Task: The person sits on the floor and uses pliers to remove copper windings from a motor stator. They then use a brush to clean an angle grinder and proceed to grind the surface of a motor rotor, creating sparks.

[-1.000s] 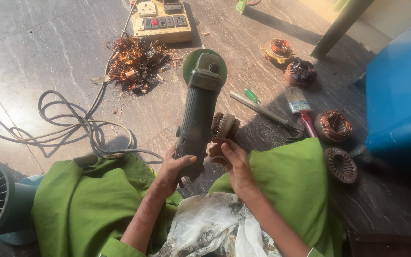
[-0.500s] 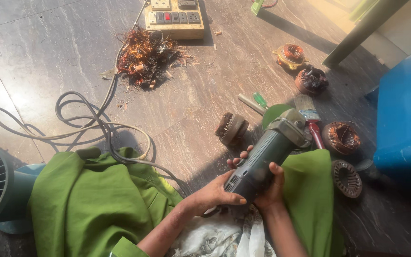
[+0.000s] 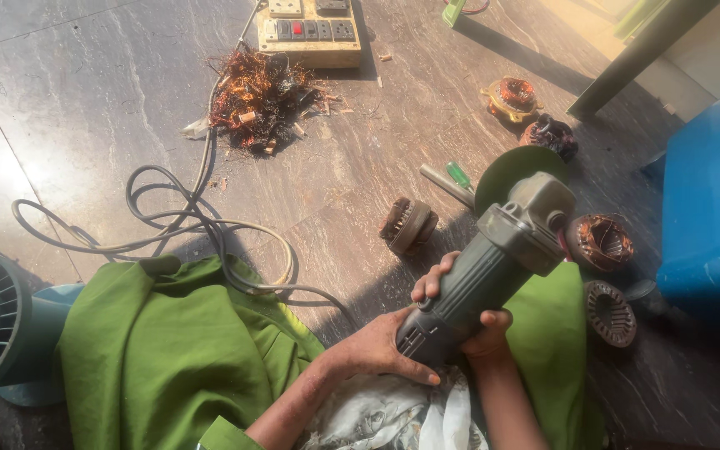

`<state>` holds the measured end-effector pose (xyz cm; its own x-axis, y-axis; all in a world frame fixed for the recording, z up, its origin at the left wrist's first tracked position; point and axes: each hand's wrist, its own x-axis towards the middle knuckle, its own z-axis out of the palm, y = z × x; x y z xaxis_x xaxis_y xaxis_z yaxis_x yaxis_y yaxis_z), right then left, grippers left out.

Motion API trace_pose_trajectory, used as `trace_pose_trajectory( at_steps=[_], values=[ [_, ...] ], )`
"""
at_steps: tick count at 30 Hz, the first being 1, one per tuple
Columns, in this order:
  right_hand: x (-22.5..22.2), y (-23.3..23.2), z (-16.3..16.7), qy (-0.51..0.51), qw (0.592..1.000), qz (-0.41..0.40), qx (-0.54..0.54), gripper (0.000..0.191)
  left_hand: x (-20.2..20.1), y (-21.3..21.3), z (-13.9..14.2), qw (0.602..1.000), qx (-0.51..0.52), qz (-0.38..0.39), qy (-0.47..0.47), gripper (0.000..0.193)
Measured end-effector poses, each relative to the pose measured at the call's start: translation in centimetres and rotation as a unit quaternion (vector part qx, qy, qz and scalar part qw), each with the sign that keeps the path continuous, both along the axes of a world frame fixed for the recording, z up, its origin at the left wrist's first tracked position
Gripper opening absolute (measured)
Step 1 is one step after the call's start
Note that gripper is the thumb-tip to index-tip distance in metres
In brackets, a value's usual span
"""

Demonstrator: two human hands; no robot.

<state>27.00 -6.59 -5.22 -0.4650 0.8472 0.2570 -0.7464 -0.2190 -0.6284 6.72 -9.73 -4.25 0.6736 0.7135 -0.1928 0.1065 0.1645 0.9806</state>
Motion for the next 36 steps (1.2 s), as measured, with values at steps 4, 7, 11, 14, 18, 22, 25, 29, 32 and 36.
trace_pose_trajectory(
  at_steps=[4, 7, 11, 14, 18, 22, 25, 29, 32, 36],
  values=[
    [-0.7, 0.3, 1.4, -0.019, 0.999, 0.005, 0.030, 0.082, -0.1, -1.6, 1.7, 0.993, 0.052, 0.102, 0.001, 0.082],
    [-1.5, -0.4, 2.9, -0.115, 0.986, -0.122, -0.020, 0.090, -0.4, -1.7, 2.6, 0.976, 0.100, 0.172, 0.093, 0.077],
    [-3.0, -0.7, 2.4, -0.158, 0.933, -0.301, -0.116, 0.081, -0.6, -1.6, 2.3, 0.939, 0.200, 0.243, 0.141, 0.077],
    [-2.6, -0.4, 0.8, -0.113, 0.908, -0.311, -0.258, 0.078, -0.2, -1.4, 1.5, 0.923, 0.252, 0.219, 0.190, 0.078],
    [-0.7, 0.1, -0.5, -0.055, 0.933, -0.252, -0.252, 0.072, 0.8, -1.5, 0.9, 0.915, 0.258, 0.194, 0.241, 0.083],
    [0.0, 1.4, 0.0, -0.006, 0.971, -0.205, -0.124, 0.069, 1.1, -1.8, 0.6, 0.916, 0.271, 0.229, 0.189, 0.092],
    [-0.1, 1.7, 0.5, -0.001, 0.981, -0.166, -0.096, 0.075, -0.2, -1.5, -0.1, 0.956, 0.220, 0.176, 0.082, 0.093],
    [0.0, 0.0, -0.2, 0.089, 0.975, -0.143, -0.143, 0.077, -1.6, 2.5, -2.0, 0.964, 0.146, 0.221, -0.026, 0.053],
    [0.9, -1.3, -1.0, 0.170, 0.964, -0.128, -0.156, 0.077, -1.4, 9.3, -3.6, 0.907, 0.149, 0.364, 0.152, 0.051],
    [2.1, -1.3, -1.8, 0.164, 0.963, -0.145, -0.160, 0.077, 0.4, 14.9, -5.8, 0.934, 0.096, 0.288, 0.189, 0.047]
  ],
)
